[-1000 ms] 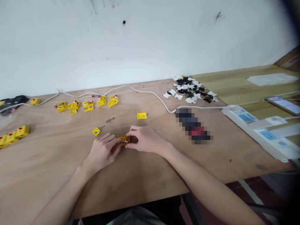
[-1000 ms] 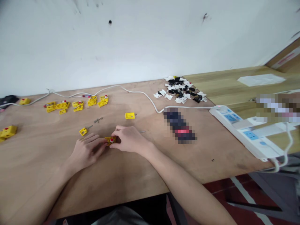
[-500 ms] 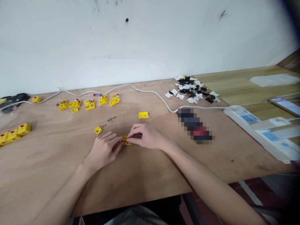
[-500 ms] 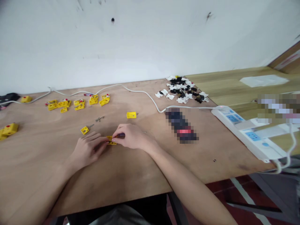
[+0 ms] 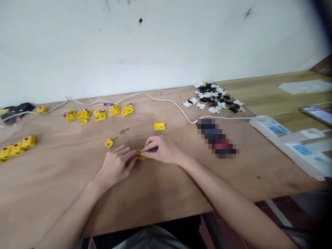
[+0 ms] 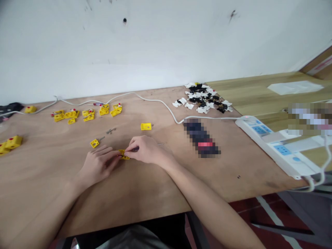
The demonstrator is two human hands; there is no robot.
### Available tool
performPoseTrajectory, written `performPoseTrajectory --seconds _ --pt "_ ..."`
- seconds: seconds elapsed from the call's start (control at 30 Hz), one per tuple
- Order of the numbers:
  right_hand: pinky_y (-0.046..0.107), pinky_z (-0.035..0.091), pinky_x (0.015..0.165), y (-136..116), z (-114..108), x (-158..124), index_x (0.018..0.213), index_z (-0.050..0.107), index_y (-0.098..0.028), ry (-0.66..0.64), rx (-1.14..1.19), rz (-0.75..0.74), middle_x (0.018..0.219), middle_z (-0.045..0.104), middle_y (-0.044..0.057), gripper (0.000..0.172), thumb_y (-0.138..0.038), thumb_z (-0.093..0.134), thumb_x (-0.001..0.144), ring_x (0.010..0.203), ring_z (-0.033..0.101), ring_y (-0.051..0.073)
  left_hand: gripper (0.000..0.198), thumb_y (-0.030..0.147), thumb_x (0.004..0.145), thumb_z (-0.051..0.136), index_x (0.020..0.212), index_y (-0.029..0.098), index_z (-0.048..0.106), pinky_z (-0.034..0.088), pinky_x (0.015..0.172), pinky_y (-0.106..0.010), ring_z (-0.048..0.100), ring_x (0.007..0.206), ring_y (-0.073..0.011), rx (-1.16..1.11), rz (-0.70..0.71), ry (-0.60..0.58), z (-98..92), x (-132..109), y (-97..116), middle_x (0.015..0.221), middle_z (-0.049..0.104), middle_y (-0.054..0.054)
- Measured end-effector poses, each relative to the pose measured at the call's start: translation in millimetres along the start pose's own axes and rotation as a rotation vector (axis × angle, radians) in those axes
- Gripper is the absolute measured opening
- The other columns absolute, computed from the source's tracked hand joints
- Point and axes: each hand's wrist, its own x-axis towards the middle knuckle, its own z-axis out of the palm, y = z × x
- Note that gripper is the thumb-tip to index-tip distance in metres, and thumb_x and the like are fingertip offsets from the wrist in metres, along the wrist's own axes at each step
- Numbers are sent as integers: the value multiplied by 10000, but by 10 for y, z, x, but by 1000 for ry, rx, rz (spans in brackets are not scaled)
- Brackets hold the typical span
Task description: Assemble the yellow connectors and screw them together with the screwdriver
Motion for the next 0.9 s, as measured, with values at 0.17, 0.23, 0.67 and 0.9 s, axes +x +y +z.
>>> performPoseTrajectory --seconds 0.17,0.23,0.67,0.9 --pt "267 458 705 -37 -19 -6 938 811 -266 -13 -28 10 926 741 9 120 -319 720 880 772 666 146 173 247 974 523 935 201 685 393 627 -304 579 743 -179 24 -11 17 13 2 39 754 648 -19" --pt "271 460 706 -48 -29 -11 937 807 -255 -20 -28 9 910 738 14 130 -328 713 884 776 665 151 176 250 977 522 923 205 683 388 626 -304 581 747 -181 39 -8 9 0 0 40 759 653 -20" --pt "272 600 655 -99 -75 13 1148 610 -234 465 618 -77 1127 701 50 220 -370 556 984 771 707 131 122 209 935 574 943 210 696 413 650 -285 599 732 -174 -86 -6 9 -115 -9 -115 756 660 -15" --pt "335 647 760 -292 84 -4 1042 550 -241 607 836 -69 1111 697 45 207 -403 629 942 832 750 166 122 208 931 589 943 218 710 423 632 -287 580 717 -177 -124 -5 25 -98 10 -112 739 644 -18"
